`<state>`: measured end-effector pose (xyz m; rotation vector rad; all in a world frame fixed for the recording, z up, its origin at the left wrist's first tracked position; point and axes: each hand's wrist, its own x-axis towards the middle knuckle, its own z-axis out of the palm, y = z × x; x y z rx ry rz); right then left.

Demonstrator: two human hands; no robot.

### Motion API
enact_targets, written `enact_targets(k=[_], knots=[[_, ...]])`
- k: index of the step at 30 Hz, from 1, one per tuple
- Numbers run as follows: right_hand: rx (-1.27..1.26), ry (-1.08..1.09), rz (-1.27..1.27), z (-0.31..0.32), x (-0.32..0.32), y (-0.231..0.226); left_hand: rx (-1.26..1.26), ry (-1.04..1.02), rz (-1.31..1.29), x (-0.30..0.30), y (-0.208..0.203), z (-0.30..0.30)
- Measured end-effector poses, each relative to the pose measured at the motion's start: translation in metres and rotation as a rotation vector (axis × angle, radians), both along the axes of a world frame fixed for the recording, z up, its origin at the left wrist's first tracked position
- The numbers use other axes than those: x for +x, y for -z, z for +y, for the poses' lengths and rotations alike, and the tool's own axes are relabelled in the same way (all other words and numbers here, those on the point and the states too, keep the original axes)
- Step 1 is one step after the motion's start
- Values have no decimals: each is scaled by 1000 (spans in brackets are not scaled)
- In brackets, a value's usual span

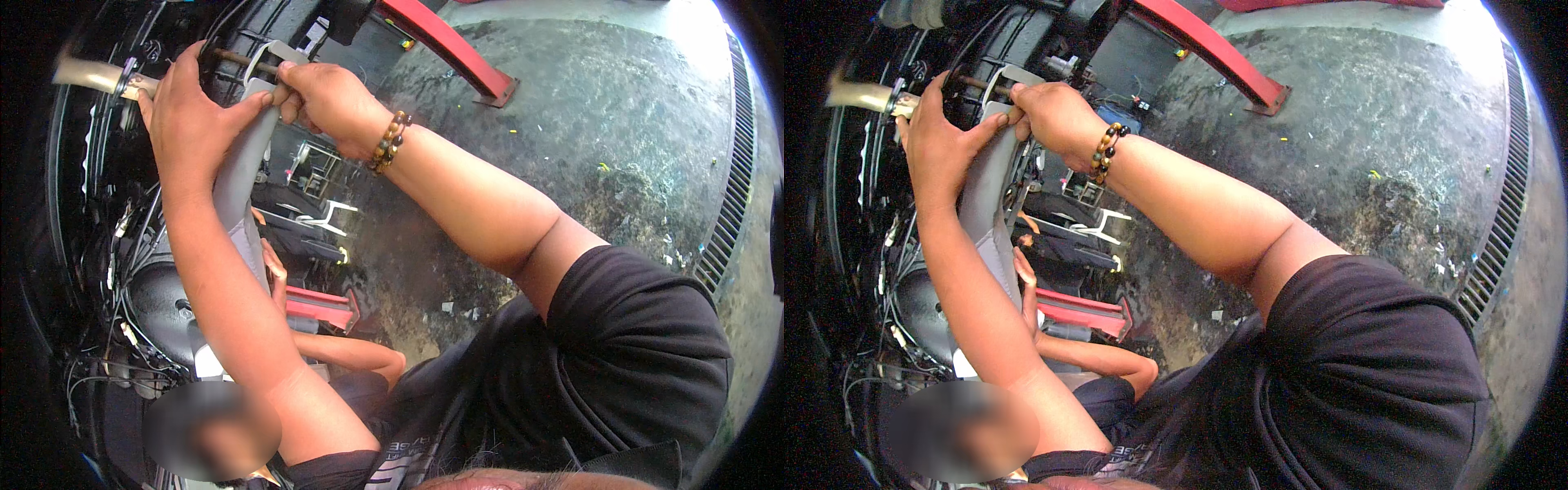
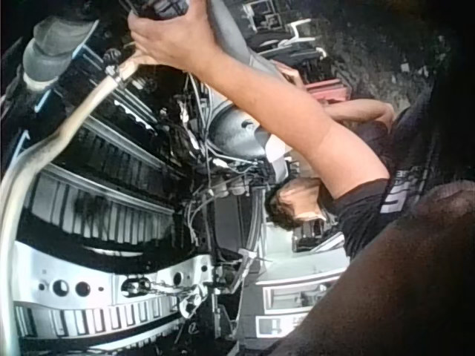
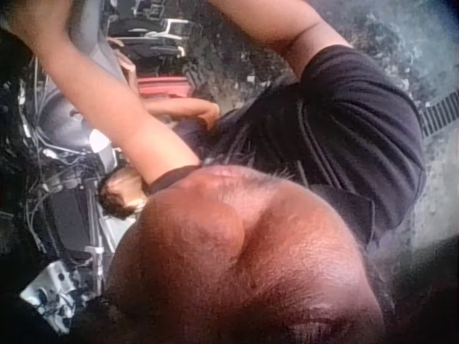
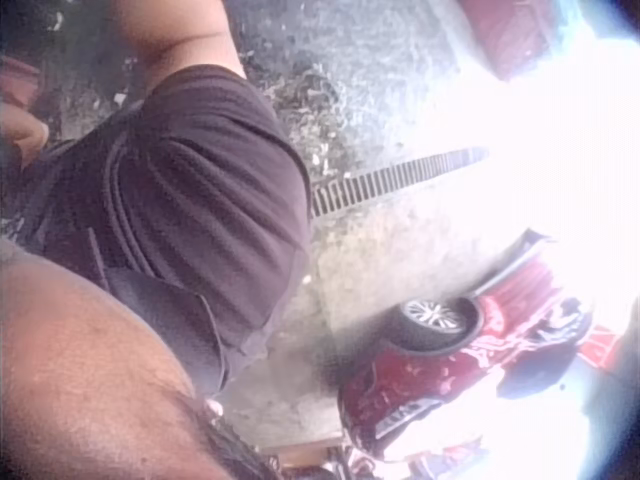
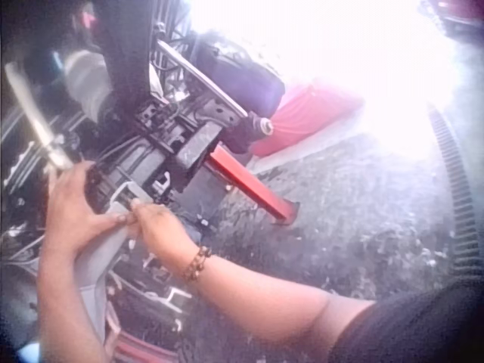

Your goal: The person installs a white plastic underbody splash shield onto the underside of a vehicle. They align the panel with the chassis, insert bolts by hand, and then use a power drill to tighten the fasteners while a coworker assists by holding the panel in place.

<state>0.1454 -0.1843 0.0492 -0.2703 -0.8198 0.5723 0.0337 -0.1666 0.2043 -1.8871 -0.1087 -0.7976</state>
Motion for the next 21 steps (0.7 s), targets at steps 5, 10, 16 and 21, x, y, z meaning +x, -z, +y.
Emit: enact_targets(k=[5,10,16,21], knots=[[-47,-254,61,0,5,1,34,-16,15,-2,-4,0],[-84,324,46,17,-1,0,12,-3,26,0,-5,-1],[-77,505,168,14,-9,-4,36,0,3,0,-3,2],[-131,665,-9,4,-7,5,19,-27,29,-1,-6,4]])
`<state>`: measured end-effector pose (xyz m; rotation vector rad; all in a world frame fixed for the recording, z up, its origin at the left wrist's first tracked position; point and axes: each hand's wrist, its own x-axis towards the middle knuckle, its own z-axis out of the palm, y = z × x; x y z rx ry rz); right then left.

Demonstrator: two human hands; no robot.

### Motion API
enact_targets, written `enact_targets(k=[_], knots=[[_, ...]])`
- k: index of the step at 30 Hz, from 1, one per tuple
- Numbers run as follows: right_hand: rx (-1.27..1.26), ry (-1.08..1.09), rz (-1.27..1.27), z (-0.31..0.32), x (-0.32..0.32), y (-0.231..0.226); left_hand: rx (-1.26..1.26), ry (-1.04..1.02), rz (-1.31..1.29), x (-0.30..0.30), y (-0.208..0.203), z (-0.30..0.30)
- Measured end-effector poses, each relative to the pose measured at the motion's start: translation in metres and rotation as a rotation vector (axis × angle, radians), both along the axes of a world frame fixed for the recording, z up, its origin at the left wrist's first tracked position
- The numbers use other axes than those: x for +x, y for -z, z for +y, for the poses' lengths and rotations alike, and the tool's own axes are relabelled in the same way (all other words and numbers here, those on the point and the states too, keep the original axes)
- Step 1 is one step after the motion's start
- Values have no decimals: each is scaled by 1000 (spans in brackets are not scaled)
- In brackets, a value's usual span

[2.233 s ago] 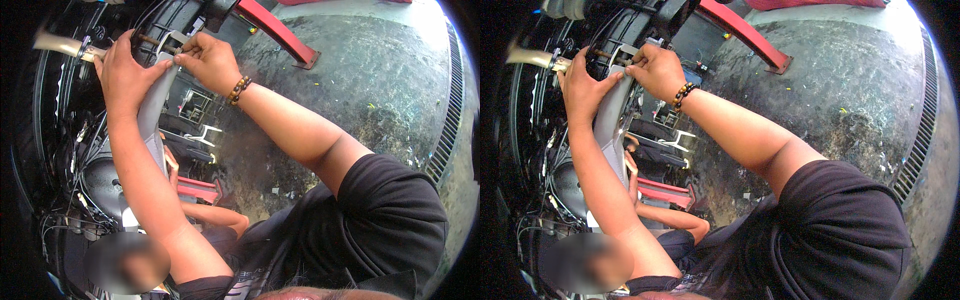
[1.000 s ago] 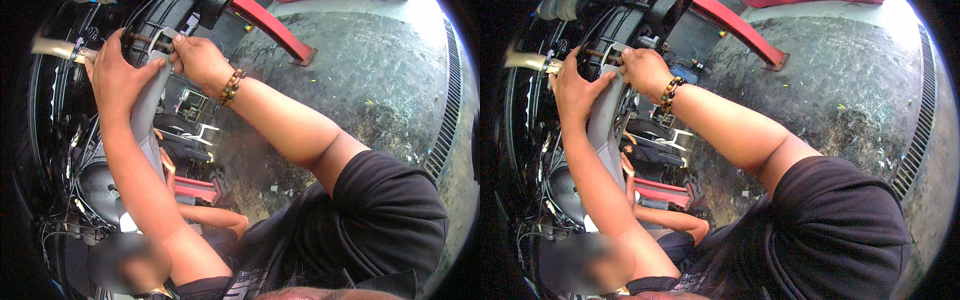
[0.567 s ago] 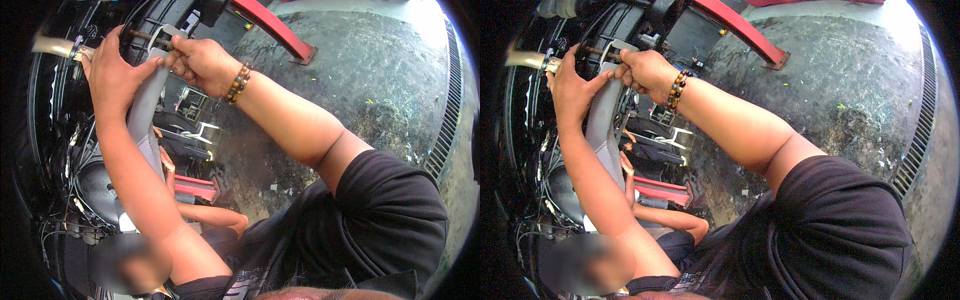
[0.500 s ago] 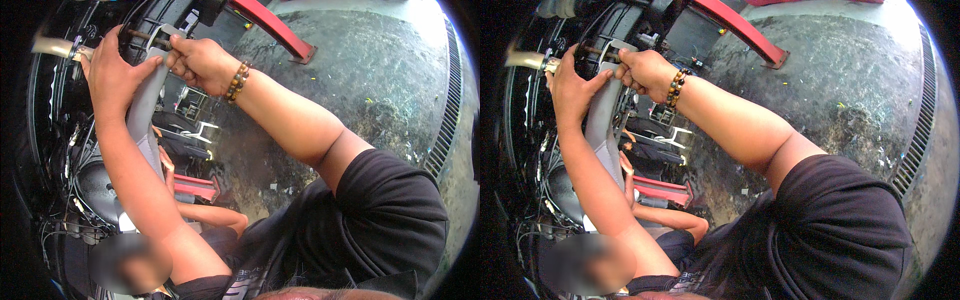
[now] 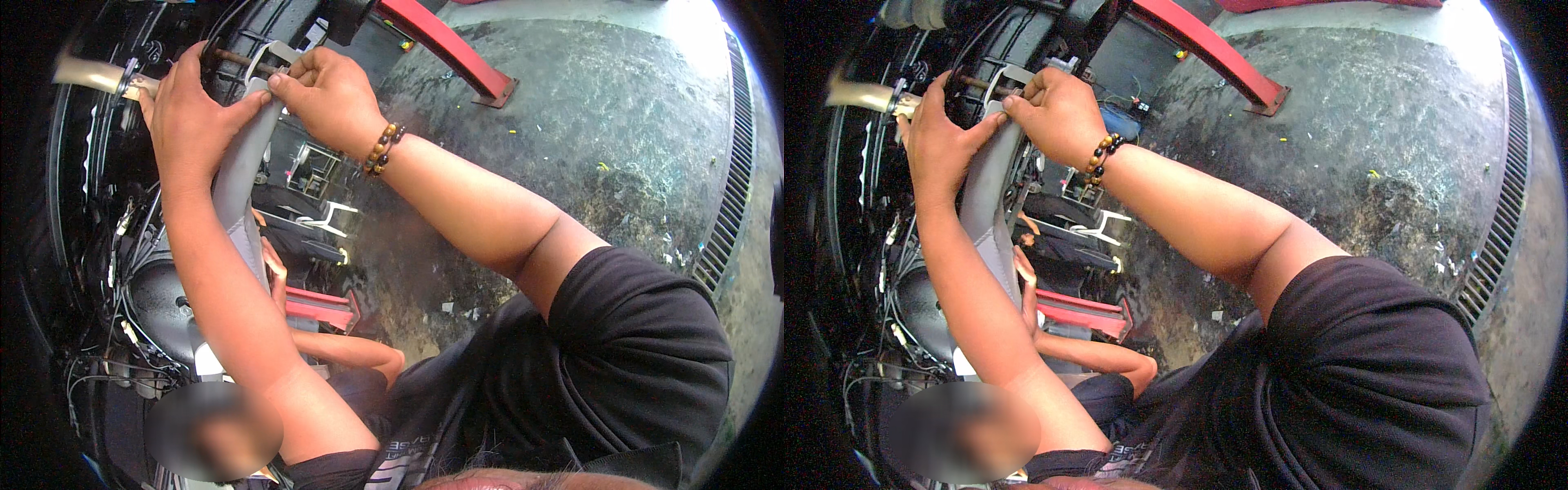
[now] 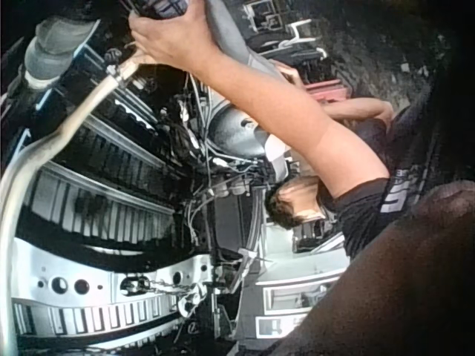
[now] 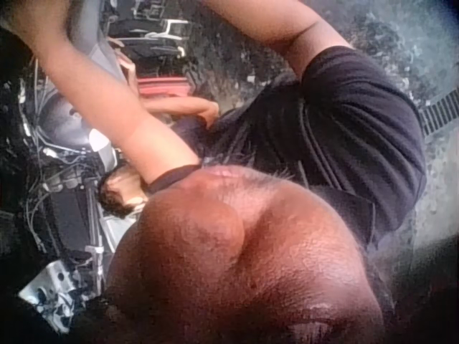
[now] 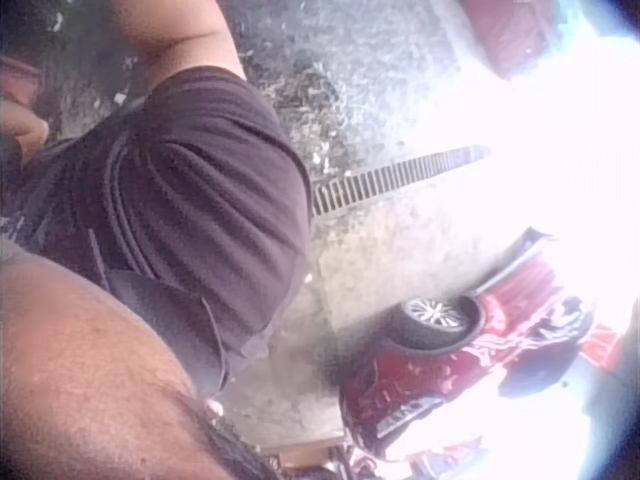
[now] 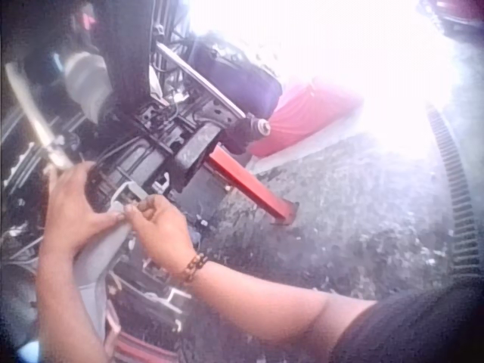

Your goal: The person installs a white plastic underbody splash shield onto the underside of a vehicle. They align the panel with the chassis, insert bolts by hand, and then use a power drill to tighten the fasteners while a coworker assists by holding the panel in place.

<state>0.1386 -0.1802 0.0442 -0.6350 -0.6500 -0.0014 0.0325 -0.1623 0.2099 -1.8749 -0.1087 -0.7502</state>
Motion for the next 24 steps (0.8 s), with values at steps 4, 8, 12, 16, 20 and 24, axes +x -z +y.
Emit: enact_targets(k=[4,8,12,16,20,24], knots=[[-72,87,-54,-1,3,0,18,9,-21,-1,1,-1],[-22,89,-96,15,6,-7,18,19,-33,1,1,-2],[103,-387,23,11,6,-9,16,7,-23,1,-1,0],[85,-496,49,5,2,-9,-2,1,-28,-3,2,1],[181,-543,62,7,2,-8,-12,-2,-23,2,2,-4],[121,-613,102,4,1,-7,20,13,-39,1,3,1]])
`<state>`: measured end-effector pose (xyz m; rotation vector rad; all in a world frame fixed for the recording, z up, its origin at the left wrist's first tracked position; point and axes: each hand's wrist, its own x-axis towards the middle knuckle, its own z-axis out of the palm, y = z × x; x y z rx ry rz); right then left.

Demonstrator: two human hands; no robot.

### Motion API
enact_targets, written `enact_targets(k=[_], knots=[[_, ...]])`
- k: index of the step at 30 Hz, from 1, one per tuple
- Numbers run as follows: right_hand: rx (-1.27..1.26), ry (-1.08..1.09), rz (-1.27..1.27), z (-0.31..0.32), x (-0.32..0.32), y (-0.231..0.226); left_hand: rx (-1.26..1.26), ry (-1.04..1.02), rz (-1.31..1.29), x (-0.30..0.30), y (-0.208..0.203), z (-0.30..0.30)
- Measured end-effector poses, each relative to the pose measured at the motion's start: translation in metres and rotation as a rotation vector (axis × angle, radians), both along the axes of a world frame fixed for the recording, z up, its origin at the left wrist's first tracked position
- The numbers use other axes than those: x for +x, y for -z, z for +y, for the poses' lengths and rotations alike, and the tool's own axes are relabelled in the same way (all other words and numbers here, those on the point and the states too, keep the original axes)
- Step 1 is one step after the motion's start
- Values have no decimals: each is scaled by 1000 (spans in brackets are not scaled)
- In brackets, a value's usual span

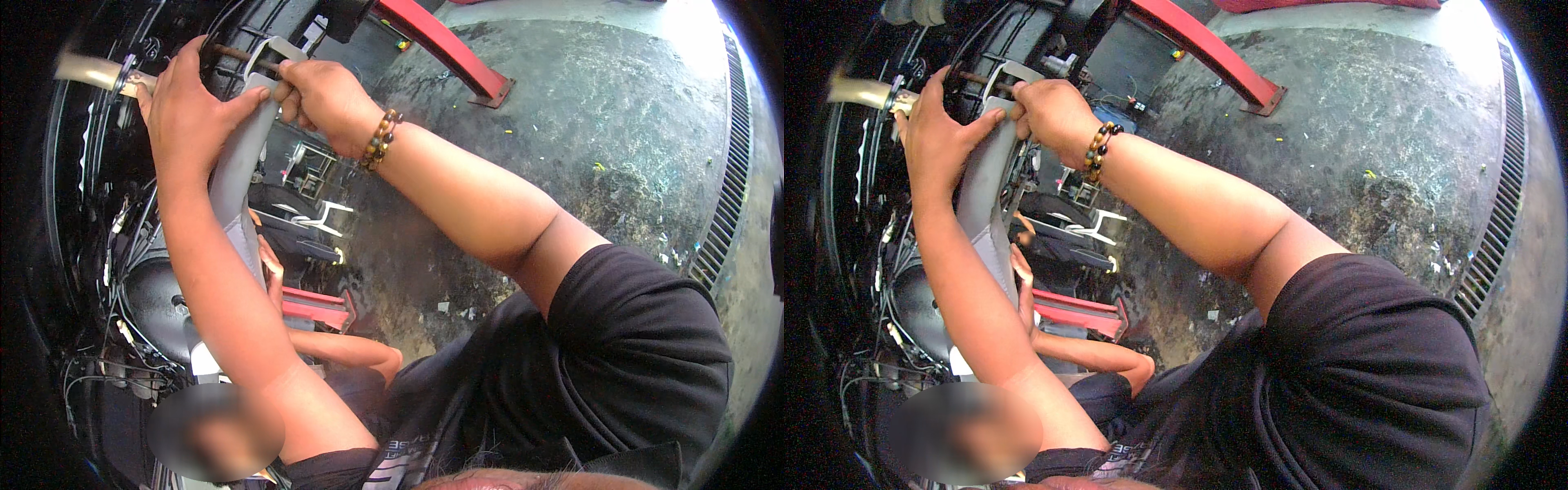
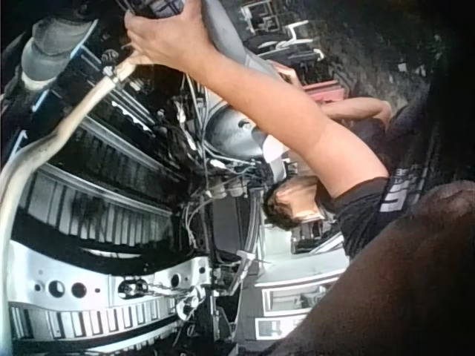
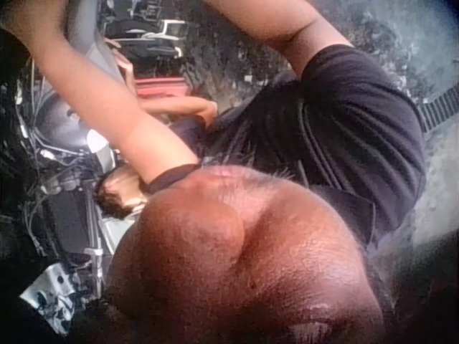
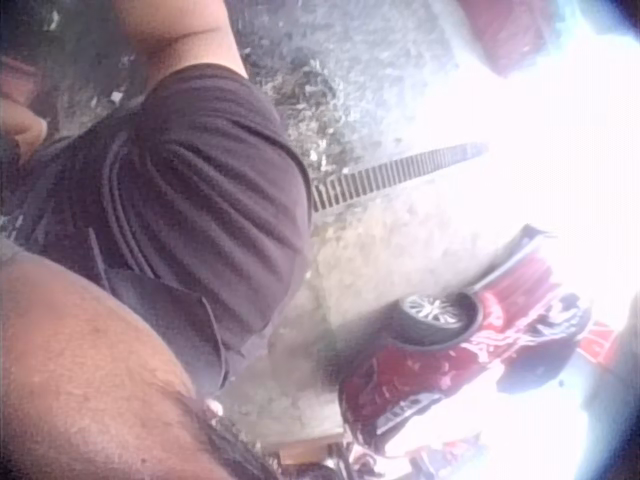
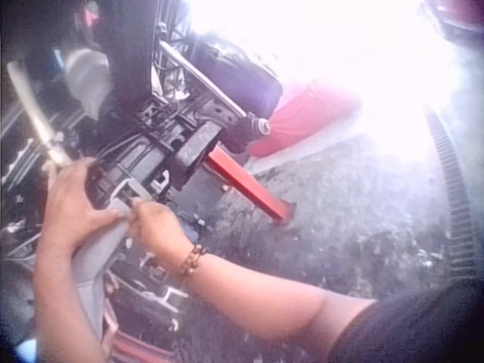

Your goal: The person installs a white plastic underbody splash shield onto the underside of a vehicle. They align the panel with the chassis, insert bolts by hand, and then use a power drill to tighten the fasteners while a coworker assists by holding the panel in place.

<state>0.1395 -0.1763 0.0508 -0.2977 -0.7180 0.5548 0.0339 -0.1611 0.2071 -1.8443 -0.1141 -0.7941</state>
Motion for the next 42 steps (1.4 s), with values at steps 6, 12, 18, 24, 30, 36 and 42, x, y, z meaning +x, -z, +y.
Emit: enact_targets(k=[6,12,18,24,30,36,42], knots=[[-14,9,3,7,7,-2,8,59,39,-1,-5,3],[-97,630,39,11,0,-2,-40,34,35,1,-4,-2],[-13,583,-11,5,-1,6,-47,36,28,0,-1,-6],[-11,600,-60,4,3,8,-36,49,29,-1,-1,-4],[-154,699,-170,2,3,10,-44,34,28,0,-1,-4],[-125,500,-172,7,6,2,-33,29,17,0,0,-6],[-24,-149,24,-4,6,-4,-19,34,14,0,0,-5]])
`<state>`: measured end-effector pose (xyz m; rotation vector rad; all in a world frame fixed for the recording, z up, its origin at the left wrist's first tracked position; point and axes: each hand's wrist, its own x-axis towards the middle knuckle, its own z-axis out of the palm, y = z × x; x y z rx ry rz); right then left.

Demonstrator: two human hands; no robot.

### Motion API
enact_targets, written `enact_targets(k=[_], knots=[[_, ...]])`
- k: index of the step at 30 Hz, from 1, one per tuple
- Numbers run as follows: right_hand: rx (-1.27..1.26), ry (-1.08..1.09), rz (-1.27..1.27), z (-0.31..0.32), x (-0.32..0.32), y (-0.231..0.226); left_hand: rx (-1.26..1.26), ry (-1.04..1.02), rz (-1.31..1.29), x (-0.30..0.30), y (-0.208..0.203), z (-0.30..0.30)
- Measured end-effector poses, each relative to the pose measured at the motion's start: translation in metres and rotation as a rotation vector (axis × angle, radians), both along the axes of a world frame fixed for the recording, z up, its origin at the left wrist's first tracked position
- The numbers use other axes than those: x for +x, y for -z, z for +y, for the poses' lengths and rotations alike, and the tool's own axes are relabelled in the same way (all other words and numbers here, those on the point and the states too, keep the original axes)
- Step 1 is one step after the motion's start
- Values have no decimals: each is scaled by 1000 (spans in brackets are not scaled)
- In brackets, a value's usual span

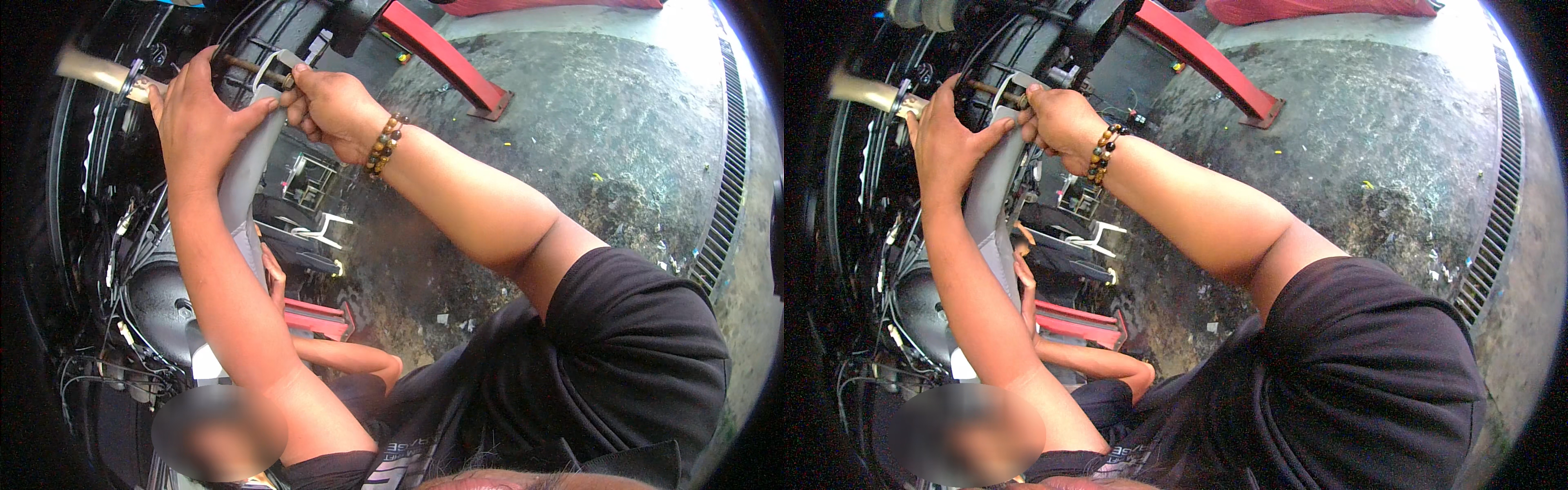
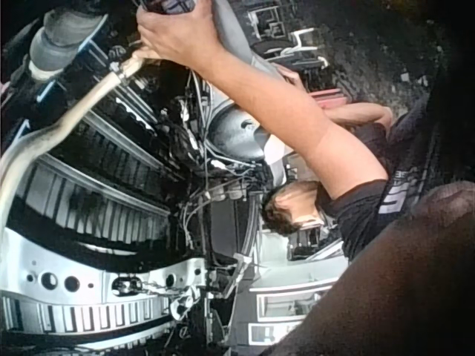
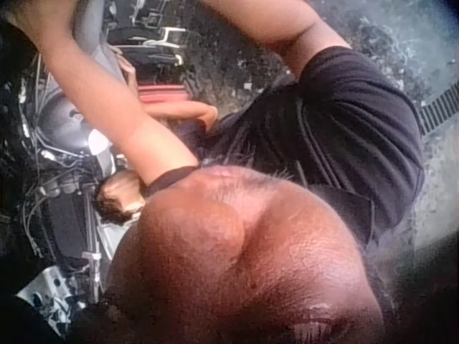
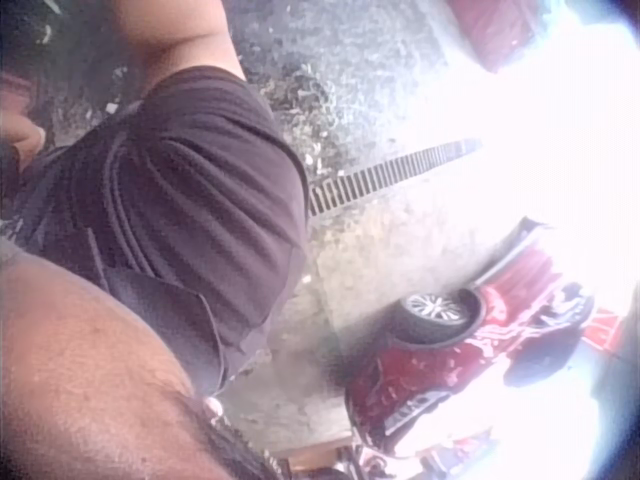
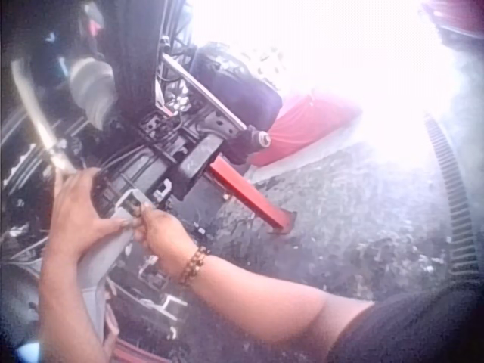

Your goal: The person installs a white plastic underbody splash shield onto the underside of a vehicle. They align the panel with the chassis, insert bolts by hand, and then use a power drill to tighten the fasteners while a coworker assists by holding the panel in place.

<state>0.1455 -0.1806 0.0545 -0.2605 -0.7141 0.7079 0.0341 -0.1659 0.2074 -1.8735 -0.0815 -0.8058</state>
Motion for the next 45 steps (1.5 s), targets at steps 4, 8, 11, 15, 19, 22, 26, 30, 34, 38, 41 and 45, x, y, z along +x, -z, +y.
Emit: enact_targets(k=[4,8,11,15,19,22,26,30,34,38,41,45], knots=[[23,26,-76,-9,-1,2,-7,-28,-3,-1,1,0],[56,-118,-70,-5,4,4,-17,-34,12,0,0,-5],[52,-224,-35,-5,7,6,-22,-59,32,-1,-3,-6],[20,-222,-27,-4,2,3,-7,-32,40,-4,-6,-1],[-87,186,-111,0,-2,4,14,-14,34,-2,-5,2],[-229,580,-121,14,-2,2,27,-5,10,-2,-4,6],[-66,605,100,17,-7,-2,-23,-45,1,0,-2,-3],[17,685,48,16,-13,6,5,-30,-8,-1,-2,3],[16,754,-24,12,-7,10,10,-11,-3,-1,-3,5],[5,762,-47,18,-5,13,-1,-26,17,-1,-4,2],[-92,830,-125,14,-5,15,1,-60,22,-2,-4,0],[-188,957,-255,12,-3,10,-8,-53,21,-2,-3,0]])
